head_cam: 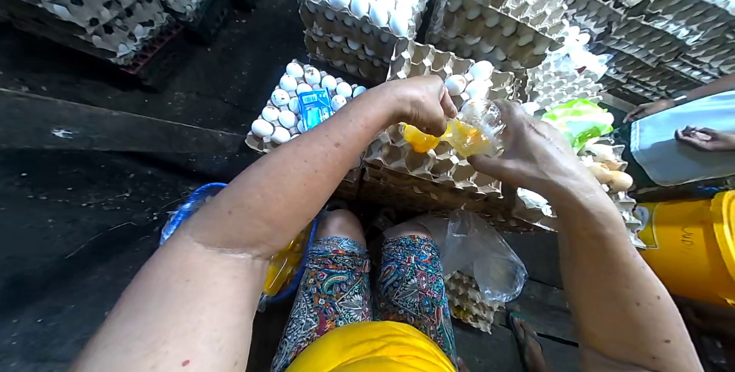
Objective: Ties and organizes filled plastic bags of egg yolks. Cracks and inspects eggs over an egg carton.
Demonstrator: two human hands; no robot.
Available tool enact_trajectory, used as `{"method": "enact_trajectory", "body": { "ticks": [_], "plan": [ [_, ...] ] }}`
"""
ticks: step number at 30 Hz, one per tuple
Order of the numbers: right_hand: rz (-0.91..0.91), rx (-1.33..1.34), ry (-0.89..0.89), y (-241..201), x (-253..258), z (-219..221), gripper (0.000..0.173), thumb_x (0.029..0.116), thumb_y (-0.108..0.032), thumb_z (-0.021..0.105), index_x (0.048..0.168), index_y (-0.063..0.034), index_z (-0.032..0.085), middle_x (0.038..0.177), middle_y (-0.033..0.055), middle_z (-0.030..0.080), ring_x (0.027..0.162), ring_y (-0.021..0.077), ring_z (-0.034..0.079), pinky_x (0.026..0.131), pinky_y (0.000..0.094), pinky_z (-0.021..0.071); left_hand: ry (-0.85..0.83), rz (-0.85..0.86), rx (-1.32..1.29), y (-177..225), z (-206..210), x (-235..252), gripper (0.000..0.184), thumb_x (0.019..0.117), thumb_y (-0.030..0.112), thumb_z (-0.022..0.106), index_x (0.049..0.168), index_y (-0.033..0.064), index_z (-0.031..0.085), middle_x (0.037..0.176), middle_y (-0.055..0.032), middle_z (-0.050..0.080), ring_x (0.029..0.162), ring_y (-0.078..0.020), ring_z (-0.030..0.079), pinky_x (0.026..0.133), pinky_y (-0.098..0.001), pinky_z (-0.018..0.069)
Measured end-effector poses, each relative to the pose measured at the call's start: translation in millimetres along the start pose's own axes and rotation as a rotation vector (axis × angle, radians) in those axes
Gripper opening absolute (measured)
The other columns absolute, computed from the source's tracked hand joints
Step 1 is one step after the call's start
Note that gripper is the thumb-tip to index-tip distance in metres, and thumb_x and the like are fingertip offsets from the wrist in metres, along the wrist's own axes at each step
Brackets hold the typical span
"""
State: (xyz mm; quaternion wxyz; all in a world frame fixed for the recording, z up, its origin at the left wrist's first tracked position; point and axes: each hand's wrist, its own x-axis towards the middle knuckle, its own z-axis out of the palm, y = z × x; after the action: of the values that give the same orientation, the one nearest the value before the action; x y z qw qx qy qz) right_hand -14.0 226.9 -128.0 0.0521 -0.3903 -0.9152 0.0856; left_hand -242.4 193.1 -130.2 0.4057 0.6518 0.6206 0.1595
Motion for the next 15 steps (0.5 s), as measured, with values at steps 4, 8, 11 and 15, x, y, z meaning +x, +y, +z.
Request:
{"method": "enact_trajectory", "body": {
  "ticks": [4,8,11,15],
  "plan": [
    [0.006,-0.033,-0.022,-3,1,-6,0.084,0.0738,-0.041,0.083,0.145,-0.0118,0.048,0.106,0.0223,0.068,0.087,0.0451,0.067,0.066,0.0673,0.0494,0.012,-0.005,-0.033,0,-1,-2,0.043,0.0913,0.007,0.073,0.134,0.0133,0.068,0.13,-0.0076,0.068,0.113,-0.0189,0.066,0.095,-0.0409,0.0531],
    [-0.017,-0.055,-0.031,-3,3,-9,0.084,0.0738,-0.04,0.083,0.144,-0.0111,0.048,0.102,0.0222,0.068,0.083,0.0448,0.067,0.064,0.0661,0.0489,0.006,-0.012,-0.076,0,-1,-4,0.044,0.0916,0.006,0.073,0.135,0.0113,0.067,0.128,-0.0093,0.069,0.114,-0.0194,0.066,0.098,-0.0402,0.0524],
    [0.021,-0.091,-0.076,-8,10,-14,0.087,0.073,-0.045,0.082,0.146,-0.0119,0.047,0.107,0.0205,0.069,0.09,0.0431,0.068,0.072,0.0667,0.0504,0.004,-0.001,-0.135,-2,-1,-3,0.042,0.0913,0.003,0.072,0.133,0.0097,0.068,0.125,-0.0097,0.069,0.109,-0.0175,0.067,0.095,-0.0364,0.0539],
    [0.05,-0.115,-0.099,-15,14,-22,0.087,0.0729,-0.045,0.082,0.146,-0.0113,0.048,0.11,0.021,0.069,0.095,0.0437,0.068,0.075,0.0667,0.0505,0.014,-0.014,-0.188,0,-2,-7,0.045,0.0915,0.002,0.071,0.135,0.0091,0.066,0.128,-0.0108,0.068,0.108,-0.0175,0.068,0.094,-0.035,0.0542]
  ]
}}
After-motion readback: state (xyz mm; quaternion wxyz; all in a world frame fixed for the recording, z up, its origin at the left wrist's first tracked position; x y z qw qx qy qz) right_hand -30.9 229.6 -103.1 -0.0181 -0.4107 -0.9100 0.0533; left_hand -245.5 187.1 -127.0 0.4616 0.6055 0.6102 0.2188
